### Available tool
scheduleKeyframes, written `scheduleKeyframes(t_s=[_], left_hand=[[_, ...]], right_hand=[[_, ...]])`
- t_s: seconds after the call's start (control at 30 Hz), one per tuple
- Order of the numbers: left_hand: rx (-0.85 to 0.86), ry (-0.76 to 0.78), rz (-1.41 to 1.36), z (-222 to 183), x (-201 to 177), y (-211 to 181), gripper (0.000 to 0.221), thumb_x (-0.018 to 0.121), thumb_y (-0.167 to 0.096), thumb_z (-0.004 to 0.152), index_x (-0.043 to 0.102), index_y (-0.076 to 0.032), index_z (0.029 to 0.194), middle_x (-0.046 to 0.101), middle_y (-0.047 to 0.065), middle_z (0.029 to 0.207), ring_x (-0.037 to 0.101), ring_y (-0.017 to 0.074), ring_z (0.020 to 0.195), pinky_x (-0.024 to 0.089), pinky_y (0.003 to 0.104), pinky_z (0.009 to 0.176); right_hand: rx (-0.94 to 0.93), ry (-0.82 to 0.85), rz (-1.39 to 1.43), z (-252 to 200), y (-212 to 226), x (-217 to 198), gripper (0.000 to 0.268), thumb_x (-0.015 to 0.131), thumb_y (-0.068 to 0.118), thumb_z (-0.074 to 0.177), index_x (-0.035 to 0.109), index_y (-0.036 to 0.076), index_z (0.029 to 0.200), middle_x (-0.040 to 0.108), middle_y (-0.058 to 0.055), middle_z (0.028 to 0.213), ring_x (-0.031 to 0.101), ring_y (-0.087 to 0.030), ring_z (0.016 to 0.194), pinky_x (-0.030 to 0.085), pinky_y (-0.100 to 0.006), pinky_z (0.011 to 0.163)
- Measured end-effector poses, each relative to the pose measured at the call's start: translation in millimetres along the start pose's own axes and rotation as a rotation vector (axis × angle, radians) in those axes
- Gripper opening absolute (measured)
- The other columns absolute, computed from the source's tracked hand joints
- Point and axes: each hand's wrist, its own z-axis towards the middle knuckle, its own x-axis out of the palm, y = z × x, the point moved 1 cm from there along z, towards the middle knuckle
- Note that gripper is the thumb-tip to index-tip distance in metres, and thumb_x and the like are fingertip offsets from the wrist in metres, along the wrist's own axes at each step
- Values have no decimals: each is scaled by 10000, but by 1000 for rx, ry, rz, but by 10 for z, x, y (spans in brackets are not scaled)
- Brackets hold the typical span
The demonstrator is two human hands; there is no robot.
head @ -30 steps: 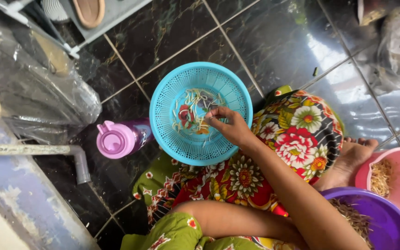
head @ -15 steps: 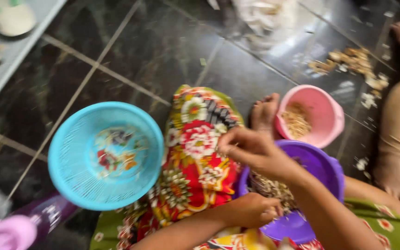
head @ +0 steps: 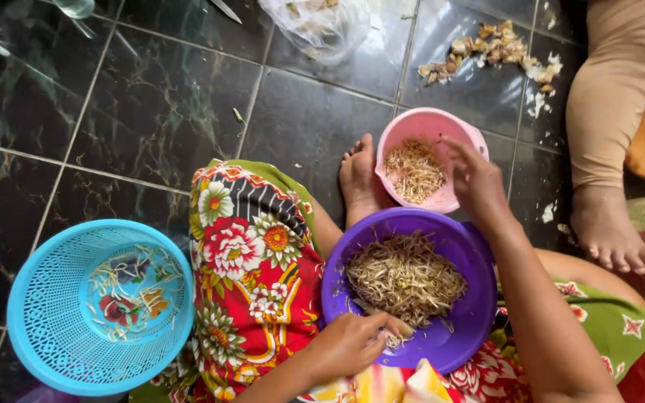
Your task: Manually sorting through bean sprouts in a bowl to remove roots and debris, then placing the cleaned sprouts into a basket.
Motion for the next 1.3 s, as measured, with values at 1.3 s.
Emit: scheduleKeyframes(t_s=[1.3], left_hand=[[-126, 49, 47, 87, 24, 6, 196, 563, -129, 912, 660, -113, 1081, 736, 117, 756, 651, 327, 535, 496, 467, 526]], right_hand=[[-396, 224, -332, -1583, 716, 401, 183, 737, 237, 822, 697, 136, 969, 638, -15, 1112, 578, -225, 957, 468, -374, 859]])
